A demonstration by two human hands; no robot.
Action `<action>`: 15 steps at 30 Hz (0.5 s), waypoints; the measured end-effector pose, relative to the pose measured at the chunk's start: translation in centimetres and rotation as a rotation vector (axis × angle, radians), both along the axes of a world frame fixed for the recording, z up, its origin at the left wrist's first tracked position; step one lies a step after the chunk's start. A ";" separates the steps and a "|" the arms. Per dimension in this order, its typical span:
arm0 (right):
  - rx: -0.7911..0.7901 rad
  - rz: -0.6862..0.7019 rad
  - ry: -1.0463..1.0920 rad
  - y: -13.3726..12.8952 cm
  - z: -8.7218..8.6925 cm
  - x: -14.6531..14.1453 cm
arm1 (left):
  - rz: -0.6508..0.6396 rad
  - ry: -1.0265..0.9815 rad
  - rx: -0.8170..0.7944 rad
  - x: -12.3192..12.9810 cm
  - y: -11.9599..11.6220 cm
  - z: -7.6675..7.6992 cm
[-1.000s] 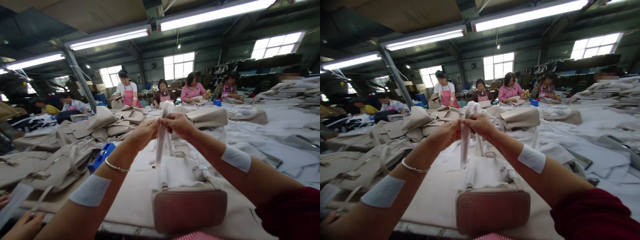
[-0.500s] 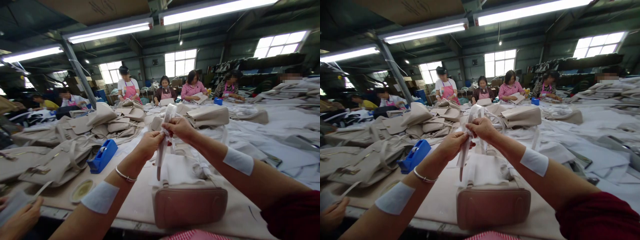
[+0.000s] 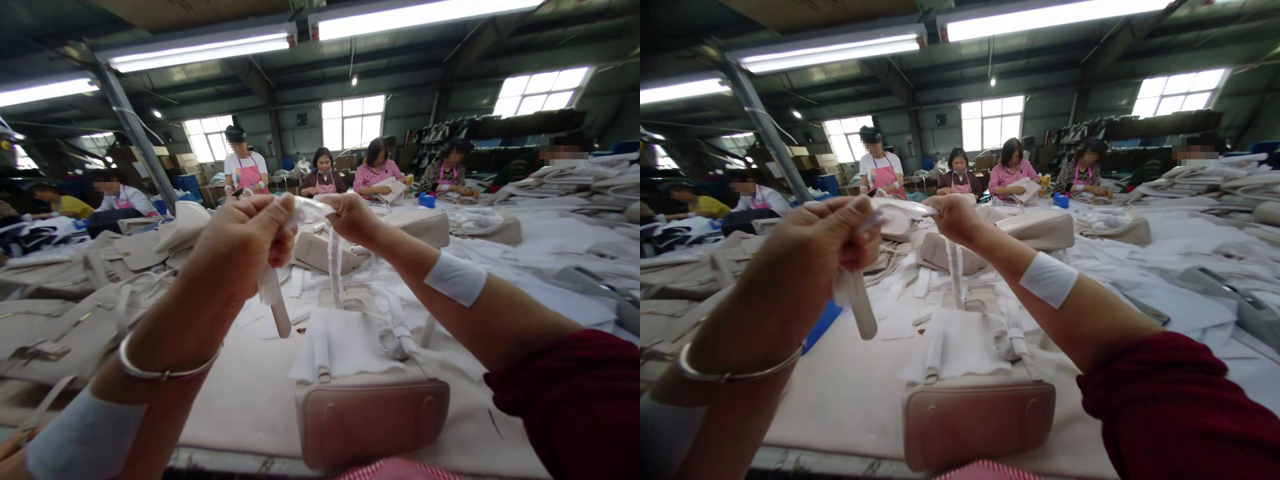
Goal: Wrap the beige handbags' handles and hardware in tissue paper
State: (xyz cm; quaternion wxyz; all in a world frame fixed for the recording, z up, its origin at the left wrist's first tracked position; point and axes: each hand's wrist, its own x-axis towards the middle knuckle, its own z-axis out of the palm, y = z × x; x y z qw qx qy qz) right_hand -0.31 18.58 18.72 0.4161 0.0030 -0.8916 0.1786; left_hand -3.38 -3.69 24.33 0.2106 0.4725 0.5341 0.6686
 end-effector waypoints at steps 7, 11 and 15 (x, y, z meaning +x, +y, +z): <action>-0.385 -0.074 -0.408 4.3 -9.2 -3.3 | -0.003 -0.046 0.306 -0.9 -0.9 4.1; -0.355 -0.147 -0.660 4.1 -15.6 -1.9 | 0.002 -0.225 0.375 -2.7 -0.3 4.5; -0.309 -0.210 -0.919 3.4 -19.8 -1.1 | 0.069 -0.268 0.399 -4.2 -0.1 5.0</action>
